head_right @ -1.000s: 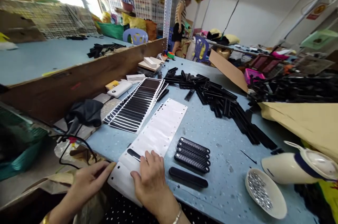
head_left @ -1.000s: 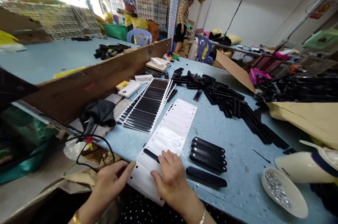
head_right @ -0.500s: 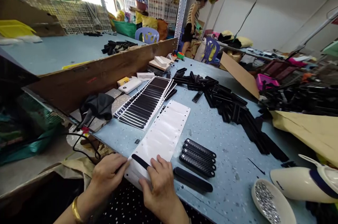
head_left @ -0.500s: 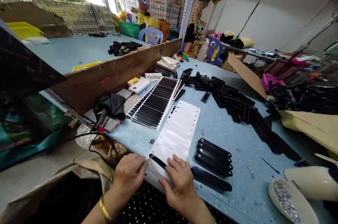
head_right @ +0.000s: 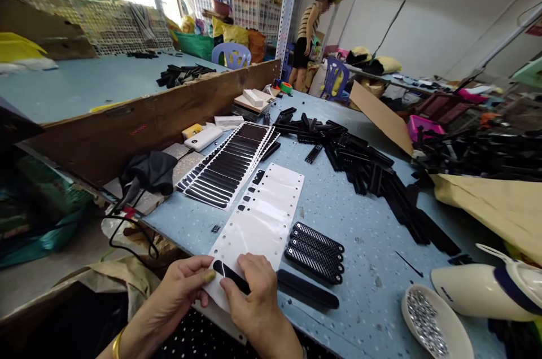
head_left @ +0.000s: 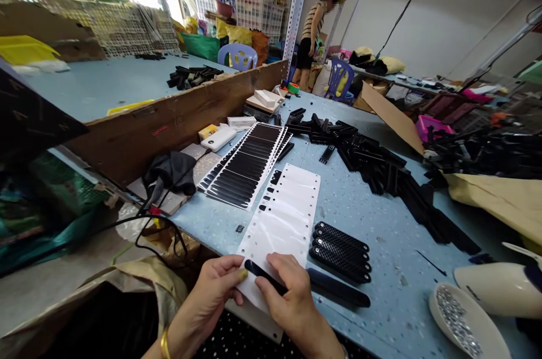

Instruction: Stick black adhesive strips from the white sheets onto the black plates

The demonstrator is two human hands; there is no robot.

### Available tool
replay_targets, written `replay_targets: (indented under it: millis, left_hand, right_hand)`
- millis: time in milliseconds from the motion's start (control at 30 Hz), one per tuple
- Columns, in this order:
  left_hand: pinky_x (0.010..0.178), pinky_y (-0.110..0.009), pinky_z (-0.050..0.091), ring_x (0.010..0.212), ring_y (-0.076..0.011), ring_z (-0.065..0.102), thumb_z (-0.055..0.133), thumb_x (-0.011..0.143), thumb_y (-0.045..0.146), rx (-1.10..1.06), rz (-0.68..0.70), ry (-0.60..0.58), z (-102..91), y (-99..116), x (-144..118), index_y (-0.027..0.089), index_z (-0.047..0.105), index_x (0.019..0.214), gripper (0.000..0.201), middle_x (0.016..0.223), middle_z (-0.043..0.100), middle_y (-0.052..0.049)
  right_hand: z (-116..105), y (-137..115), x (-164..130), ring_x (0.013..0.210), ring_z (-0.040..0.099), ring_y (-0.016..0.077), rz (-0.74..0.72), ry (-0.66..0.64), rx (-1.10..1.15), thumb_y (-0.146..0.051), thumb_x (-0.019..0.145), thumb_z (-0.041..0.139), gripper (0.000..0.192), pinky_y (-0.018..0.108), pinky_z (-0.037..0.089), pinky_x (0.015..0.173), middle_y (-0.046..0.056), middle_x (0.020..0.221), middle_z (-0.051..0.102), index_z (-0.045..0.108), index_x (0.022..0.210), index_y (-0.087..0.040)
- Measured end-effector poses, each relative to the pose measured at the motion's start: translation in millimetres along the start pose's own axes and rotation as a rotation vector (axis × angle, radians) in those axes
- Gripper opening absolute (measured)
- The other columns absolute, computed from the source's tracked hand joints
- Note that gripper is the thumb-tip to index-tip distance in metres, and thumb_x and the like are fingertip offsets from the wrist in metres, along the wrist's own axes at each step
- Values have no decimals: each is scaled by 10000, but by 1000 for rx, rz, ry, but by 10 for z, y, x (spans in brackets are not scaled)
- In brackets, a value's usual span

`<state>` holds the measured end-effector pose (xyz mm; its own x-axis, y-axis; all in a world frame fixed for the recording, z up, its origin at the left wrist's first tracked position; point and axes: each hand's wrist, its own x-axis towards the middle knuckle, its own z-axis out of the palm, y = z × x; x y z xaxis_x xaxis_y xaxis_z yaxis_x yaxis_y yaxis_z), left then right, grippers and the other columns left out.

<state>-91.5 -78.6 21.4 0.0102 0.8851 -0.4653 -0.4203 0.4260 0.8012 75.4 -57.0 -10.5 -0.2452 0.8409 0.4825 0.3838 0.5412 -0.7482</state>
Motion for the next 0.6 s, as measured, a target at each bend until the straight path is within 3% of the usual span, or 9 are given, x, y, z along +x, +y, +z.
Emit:
replay_targets:
  millis: [100, 200, 367, 500, 600]
  left_hand:
    - [421, -187, 443, 495, -97, 524, 836, 612, 301, 16, 25, 11, 36, 9, 21, 115, 764, 758, 248, 663, 672, -39]
    - [433, -185, 455, 513, -101, 537, 825, 620, 279, 2, 43, -4, 75, 44, 75, 124, 773, 740, 203, 661, 677, -35]
    - [414, -196, 469, 510, -108, 529, 838, 597, 305, 24, 17, -19, 66, 35, 170, 114, 750, 737, 253, 641, 671, -32]
    - [352, -196, 424, 404, -91, 506, 841, 585, 372, 86, 60, 135, -5, 14, 249, 120, 698, 840, 386, 610, 662, 3]
    - [348, -187, 380, 317, -72, 484, 791, 644, 399, 212, 135, 209, -42, 91, 344, 129, 628, 1051, 515, 589, 644, 49]
  right_hand:
    - [39, 23, 48, 921, 667, 261, -21, -18, 61, -249, 837, 637, 225, 439, 543, 848, 113, 962, 741, 703, 1042, -182]
    - [41, -6, 100, 954, 674, 246, 52, -101, 169, -225, 884, 562, 236, 410, 529, 877, 106, 975, 751, 729, 1046, -185]
    - [27, -83, 245, 702, 651, 200, 405, -151, 297, -308, 915, 513, 320, 303, 519, 650, 76, 729, 714, 740, 758, -146]
    - [-98, -80, 560, 636, 640, 170, 699, 105, 586, -416, 902, 572, 349, 271, 513, 599, 60, 682, 697, 698, 743, -132]
    - [-424, -68, 830, 646, 661, 172, 648, 376, 761, -439, 863, 649, 295, 295, 537, 621, 46, 699, 695, 676, 843, -146]
